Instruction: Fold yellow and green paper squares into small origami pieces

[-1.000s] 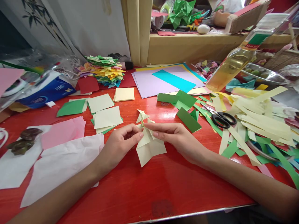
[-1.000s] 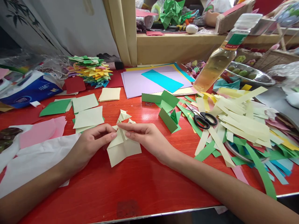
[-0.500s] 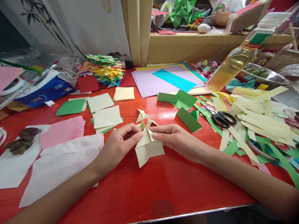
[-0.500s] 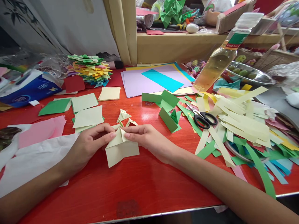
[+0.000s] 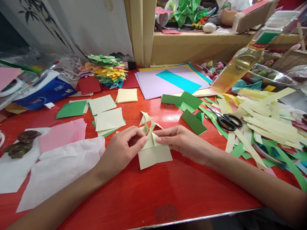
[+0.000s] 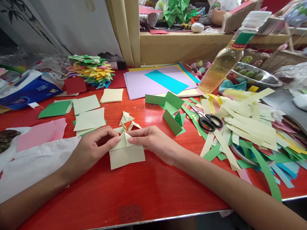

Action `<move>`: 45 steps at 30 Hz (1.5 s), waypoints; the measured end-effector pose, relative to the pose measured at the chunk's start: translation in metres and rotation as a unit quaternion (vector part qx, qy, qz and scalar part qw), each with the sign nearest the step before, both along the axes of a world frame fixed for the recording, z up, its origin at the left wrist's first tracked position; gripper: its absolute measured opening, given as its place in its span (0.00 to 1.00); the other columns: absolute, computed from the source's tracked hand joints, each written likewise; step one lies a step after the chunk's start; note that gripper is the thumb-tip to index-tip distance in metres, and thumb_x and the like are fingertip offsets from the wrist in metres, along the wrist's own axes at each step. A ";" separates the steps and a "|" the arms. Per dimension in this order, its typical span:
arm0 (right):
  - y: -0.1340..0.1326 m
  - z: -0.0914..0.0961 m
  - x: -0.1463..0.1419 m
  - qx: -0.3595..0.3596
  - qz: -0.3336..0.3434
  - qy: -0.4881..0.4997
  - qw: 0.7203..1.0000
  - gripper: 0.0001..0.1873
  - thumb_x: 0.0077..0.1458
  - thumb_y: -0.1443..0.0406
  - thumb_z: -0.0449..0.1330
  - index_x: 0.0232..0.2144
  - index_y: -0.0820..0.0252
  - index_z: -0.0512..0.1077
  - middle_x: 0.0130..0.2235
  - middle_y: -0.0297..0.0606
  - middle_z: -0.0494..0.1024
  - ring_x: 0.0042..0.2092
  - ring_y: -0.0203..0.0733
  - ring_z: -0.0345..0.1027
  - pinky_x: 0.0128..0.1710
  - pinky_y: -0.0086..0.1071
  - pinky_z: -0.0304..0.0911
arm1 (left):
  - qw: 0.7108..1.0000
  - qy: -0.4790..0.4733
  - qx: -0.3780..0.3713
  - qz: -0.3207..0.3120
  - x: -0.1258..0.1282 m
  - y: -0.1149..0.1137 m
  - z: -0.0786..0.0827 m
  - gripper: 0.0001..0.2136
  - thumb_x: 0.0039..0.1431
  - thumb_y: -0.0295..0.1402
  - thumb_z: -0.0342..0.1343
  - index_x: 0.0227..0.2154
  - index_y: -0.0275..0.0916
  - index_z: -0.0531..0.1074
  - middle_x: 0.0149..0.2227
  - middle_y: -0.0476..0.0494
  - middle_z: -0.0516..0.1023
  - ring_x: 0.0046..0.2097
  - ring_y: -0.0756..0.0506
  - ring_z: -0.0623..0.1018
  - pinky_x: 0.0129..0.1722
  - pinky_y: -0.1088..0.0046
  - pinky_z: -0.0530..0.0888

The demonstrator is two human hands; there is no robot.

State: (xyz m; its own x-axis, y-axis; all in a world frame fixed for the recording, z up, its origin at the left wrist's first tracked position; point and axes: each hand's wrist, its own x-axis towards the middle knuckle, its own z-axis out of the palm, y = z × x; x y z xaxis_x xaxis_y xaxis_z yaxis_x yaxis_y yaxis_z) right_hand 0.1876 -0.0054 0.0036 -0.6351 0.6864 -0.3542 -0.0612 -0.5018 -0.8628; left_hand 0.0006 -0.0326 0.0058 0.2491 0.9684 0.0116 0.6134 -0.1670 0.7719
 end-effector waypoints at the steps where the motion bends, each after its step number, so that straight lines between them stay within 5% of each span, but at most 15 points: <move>1: 0.000 0.000 0.000 -0.001 0.000 0.000 1.000 0.18 0.50 0.65 0.60 0.46 0.60 0.71 0.40 0.39 0.77 0.40 0.38 0.70 0.45 0.35 0.62 | 1.000 0.002 0.003 -0.001 0.000 0.000 0.000 0.10 0.58 0.38 0.46 0.25 0.40 0.65 0.26 0.52 0.68 0.30 0.51 0.67 0.29 0.76 0.63; 45: -0.002 -0.002 0.000 0.003 -0.017 -0.004 1.000 0.20 0.46 0.61 0.63 0.44 0.60 0.73 0.38 0.40 0.77 0.40 0.40 0.70 0.44 0.36 0.62 | 1.000 0.016 0.019 -0.009 0.001 -0.002 -0.001 0.10 0.58 0.38 0.46 0.25 0.40 0.65 0.26 0.52 0.69 0.29 0.50 0.68 0.29 0.76 0.63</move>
State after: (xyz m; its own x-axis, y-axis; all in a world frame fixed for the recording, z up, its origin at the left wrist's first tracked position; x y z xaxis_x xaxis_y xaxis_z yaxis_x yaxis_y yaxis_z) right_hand 0.1877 -0.0078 0.0012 -0.6082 0.7097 -0.3556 -0.0710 -0.4948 -0.8661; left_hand 0.0016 -0.0348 0.0048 0.2666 0.9630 0.0401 0.6346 -0.2067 0.7447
